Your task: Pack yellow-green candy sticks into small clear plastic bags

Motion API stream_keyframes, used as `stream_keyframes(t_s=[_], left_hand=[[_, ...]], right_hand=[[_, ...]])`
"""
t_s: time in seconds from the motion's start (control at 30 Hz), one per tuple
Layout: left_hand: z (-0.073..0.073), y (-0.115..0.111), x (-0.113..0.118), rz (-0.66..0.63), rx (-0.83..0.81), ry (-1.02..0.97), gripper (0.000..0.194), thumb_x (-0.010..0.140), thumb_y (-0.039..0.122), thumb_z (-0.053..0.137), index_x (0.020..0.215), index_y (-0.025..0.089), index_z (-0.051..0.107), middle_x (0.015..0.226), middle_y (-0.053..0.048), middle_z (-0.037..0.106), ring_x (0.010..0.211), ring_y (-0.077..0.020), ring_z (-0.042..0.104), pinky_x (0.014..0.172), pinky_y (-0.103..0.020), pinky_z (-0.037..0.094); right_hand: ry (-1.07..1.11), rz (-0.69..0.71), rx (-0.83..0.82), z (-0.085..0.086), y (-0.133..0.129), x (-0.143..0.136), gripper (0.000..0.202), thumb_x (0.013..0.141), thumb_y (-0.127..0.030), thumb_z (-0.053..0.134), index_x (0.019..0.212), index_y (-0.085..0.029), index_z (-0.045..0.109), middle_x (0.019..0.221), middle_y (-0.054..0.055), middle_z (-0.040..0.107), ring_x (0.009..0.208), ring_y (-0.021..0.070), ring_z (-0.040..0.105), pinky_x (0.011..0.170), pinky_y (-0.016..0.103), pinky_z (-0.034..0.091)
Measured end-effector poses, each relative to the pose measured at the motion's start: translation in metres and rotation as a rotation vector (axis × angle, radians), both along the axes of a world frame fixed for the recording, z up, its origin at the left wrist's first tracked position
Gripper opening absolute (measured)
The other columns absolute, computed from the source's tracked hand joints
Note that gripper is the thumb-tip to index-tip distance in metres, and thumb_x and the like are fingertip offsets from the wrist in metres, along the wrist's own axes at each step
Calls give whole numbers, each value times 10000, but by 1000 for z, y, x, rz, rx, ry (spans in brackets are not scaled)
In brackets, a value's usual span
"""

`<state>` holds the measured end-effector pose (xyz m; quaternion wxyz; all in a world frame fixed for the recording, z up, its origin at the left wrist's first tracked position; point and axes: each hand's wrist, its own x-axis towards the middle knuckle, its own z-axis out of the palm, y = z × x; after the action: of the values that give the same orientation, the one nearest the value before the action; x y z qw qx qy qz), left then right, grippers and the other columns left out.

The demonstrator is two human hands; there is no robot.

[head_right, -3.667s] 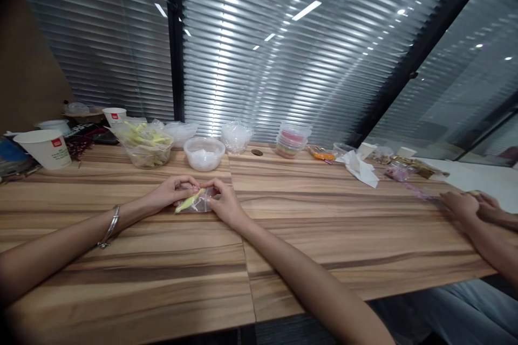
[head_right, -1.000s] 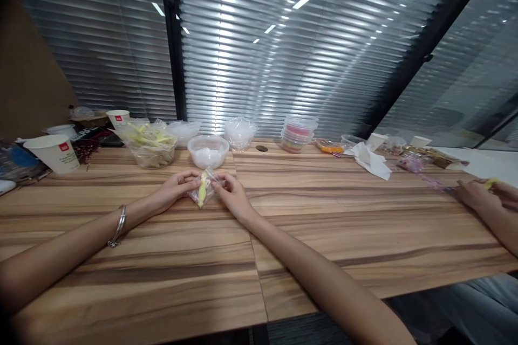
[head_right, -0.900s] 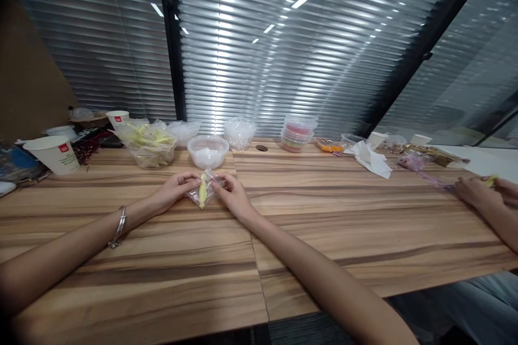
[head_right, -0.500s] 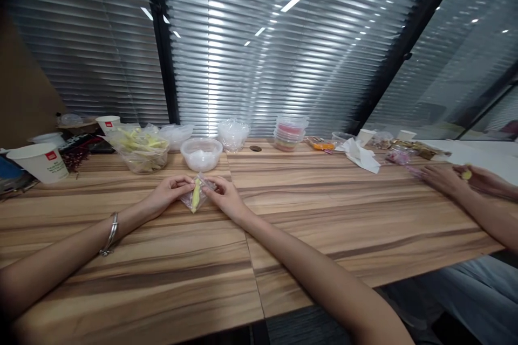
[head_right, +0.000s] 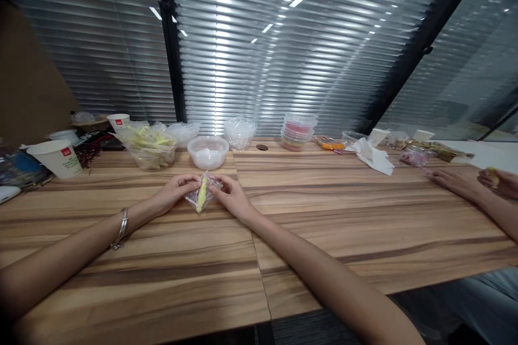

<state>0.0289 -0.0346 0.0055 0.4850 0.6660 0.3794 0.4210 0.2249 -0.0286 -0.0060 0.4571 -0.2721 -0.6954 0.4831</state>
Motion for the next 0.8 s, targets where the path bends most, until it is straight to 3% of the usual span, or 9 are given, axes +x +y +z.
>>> stream_keyframes(t_s=[0.27, 0.5, 0.8], left_hand=[[-4, 3, -1, -41, -31, -44, 287, 773, 364, 606, 935, 130, 644, 898, -60, 646, 763, -156, 557, 704, -245, 416], [-5, 2, 1, -82, -26, -66, 251, 770, 336, 622, 887, 116, 658, 861, -61, 647, 760, -146, 555, 707, -237, 414], [-6, 1, 1, -147, -57, -82, 245, 769, 324, 631, 895, 114, 644, 852, -53, 640, 752, -139, 559, 692, -234, 408]], right_hand=[[-19, 24, 49, 1, 1, 2, 444, 721, -318, 679, 1146, -230, 581, 1139, 51, 602, 1015, 206, 561, 877, 335, 450], [-75, -14, 62, -5, 4, 3, 359, 735, -337, 662, 1071, -216, 622, 1049, 55, 629, 911, 196, 583, 803, 331, 466], [-111, -20, 130, 0, 0, 5, 297, 759, -325, 643, 1030, -207, 631, 988, 44, 617, 907, 187, 567, 821, 323, 439]])
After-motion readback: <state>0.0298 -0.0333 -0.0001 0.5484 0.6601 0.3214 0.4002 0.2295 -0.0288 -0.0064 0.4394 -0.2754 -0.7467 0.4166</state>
